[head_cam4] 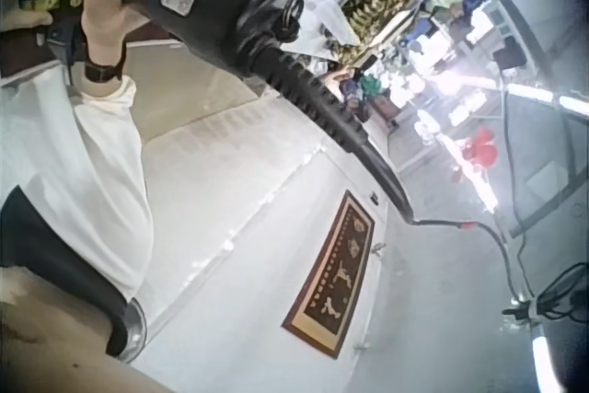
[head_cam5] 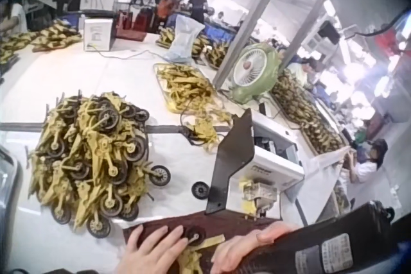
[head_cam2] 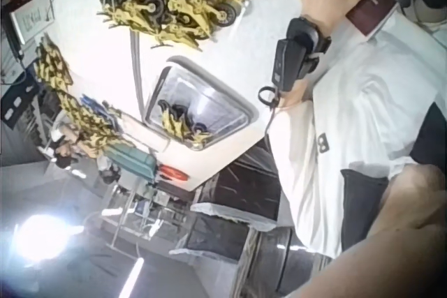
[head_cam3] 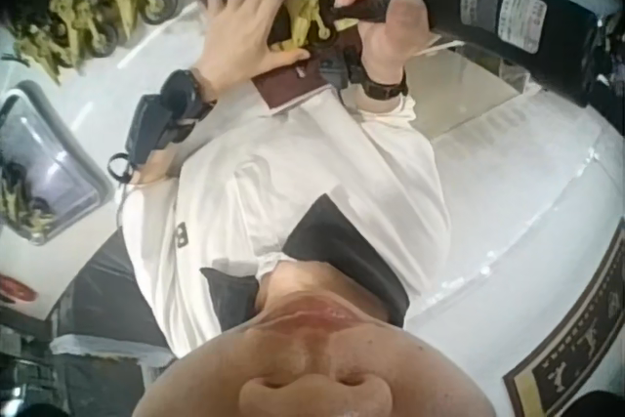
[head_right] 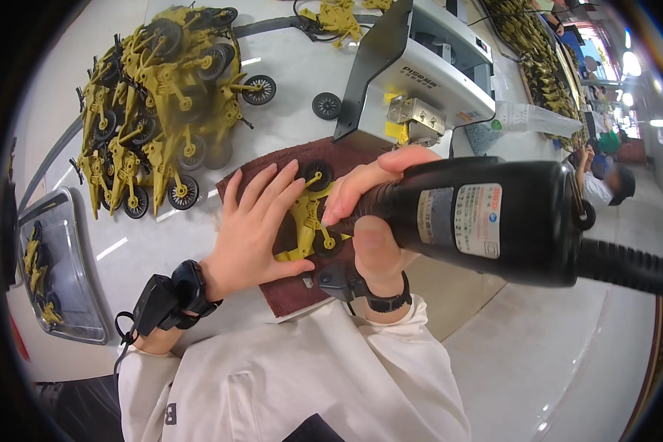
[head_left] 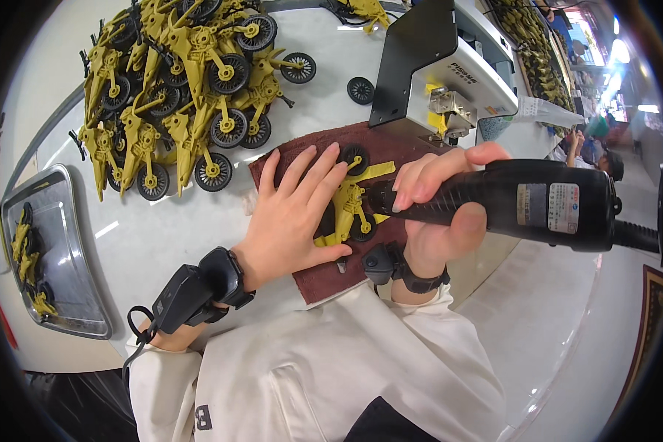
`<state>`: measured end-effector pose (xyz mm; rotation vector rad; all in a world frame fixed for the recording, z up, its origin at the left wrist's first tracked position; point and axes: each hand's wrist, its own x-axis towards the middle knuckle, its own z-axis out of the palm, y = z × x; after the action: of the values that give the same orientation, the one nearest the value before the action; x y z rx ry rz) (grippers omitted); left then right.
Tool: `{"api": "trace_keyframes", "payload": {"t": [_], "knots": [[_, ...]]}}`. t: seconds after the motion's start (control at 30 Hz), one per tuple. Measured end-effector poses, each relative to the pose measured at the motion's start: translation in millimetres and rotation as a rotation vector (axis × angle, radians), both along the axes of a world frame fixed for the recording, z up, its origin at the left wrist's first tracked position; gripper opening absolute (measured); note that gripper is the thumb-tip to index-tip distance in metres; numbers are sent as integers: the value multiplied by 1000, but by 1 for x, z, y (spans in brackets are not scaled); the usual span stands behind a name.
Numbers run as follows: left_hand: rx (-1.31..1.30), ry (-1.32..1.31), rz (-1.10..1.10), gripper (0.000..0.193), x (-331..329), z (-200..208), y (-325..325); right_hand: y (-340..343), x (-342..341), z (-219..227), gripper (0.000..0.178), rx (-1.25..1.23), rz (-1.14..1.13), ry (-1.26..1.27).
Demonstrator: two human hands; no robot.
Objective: The recorder is using an electric screwdriver to attach wheels and other components to small yellow toy motorcycle frames.
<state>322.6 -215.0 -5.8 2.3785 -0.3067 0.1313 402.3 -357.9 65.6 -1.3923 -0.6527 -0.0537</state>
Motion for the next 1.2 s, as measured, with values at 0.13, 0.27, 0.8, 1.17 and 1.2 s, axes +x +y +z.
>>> {"api": "trace_keyframes", "payload": {"t": [0.13, 0.27, 0.8, 1.17, 1.2], "knots": [[-6, -4, 0, 93, 2, -1, 0, -1, -1, -1, 58, 6, 7, -14], [-4, 5, -2, 92, 2, -1, 0, -2, -2, -1, 57, -11, 52, 21], [-10, -21, -13, 95, 4, 2, 1, -23, 47, 51, 48, 101, -158, -65], [-81, -10, 7, 93, 0, -5, 3, 12, -8, 10, 72, 238, 211, -17], [-83, -9, 10, 93, 0, -4, 3, 14, -5, 9, 70, 204, 196, -24]]}}
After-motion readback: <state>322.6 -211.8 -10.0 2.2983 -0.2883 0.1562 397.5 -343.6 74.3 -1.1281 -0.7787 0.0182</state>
